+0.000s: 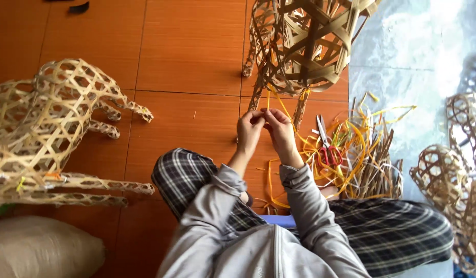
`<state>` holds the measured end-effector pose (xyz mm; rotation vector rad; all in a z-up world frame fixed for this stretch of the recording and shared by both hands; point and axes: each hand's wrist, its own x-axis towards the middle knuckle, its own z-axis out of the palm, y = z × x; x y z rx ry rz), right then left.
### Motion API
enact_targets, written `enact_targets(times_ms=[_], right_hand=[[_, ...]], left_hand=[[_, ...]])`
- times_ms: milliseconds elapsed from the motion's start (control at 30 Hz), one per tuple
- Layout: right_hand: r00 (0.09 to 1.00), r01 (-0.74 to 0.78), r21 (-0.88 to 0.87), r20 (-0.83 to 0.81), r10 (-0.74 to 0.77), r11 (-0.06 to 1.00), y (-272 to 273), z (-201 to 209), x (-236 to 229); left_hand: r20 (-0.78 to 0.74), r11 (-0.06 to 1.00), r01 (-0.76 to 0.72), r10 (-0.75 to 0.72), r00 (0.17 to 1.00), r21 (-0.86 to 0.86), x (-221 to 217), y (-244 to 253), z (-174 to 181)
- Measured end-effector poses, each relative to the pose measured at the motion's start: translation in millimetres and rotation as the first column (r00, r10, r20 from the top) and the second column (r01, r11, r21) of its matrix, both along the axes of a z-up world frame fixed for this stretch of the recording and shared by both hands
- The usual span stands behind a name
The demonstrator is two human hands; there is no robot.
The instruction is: Assembling and trimming bamboo strips to form animal-shaped sculptures.
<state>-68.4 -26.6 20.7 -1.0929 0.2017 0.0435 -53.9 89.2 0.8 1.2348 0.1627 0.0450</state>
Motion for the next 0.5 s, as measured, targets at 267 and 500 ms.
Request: enact_targets(times_ms=[267,500], right_hand=[[0.997,-0.007,0.464,-0.064,0.041,0.886,-5.8,-16.4,26.2],[0.985,0.173,0.561,-0.106,-0.137,0.81,-7.4,-59.5,81.4]], left_hand=[[0.137,0.587,0.039,-0.253,0.958,0.809,33.5,52.2,77.7],[0.387,0.585,-0.229,-0.159,0.908,0.778,41.3,44.6,83.7]])
